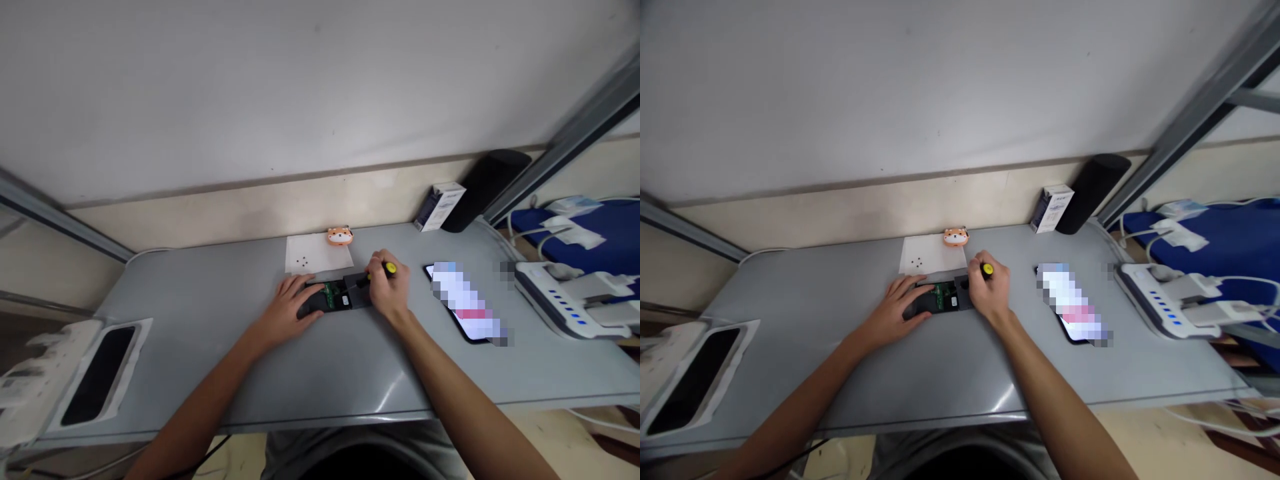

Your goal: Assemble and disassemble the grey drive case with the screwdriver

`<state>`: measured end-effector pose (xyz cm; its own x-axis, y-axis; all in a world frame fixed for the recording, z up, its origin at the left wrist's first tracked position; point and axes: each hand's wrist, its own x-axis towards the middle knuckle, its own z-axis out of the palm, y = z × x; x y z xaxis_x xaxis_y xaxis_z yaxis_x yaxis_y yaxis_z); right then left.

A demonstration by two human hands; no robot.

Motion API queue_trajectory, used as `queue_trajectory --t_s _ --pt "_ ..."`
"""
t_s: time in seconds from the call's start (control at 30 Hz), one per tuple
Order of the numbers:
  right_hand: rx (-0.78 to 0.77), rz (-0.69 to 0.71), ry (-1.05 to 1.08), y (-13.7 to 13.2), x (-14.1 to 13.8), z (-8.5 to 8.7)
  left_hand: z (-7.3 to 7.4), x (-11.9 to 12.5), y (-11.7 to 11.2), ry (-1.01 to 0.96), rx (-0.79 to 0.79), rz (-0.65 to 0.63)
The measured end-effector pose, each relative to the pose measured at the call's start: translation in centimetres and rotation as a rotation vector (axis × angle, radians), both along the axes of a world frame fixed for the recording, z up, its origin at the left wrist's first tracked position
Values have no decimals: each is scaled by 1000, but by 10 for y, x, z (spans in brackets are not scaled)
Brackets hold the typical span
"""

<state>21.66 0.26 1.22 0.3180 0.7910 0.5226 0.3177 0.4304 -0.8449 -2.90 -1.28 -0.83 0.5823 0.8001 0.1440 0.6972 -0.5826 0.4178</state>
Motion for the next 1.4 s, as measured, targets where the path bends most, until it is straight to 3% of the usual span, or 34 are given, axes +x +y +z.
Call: queue_trajectory --t_s 0.2,0.4,0.53,0.73,0.93,1.13,1.23,1.4 --pt "21 53 -49 -1 -3 -2 8 5 -1 -5 65 -55" --pt "56 21 -46 -2 -3 -4 17 32 4 6 79 -64" --pt "48 54 -88 -3 -2 -4 14 45 9 -8 64 -29" --pt "68 55 -140 -4 0 -4 7 39 10 6 -22 4" --pt "45 67 -118 -2 1 -2 9 33 10 45 33 -25" --pt "0 86 -71 -1 -2 -2 2 29 11 20 87 -106" --pt "-7 210 59 3 -6 0 0 28 12 7 95 -111" --pt "-151 708 395 21 -13 17 -1 29 11 6 109 -96"
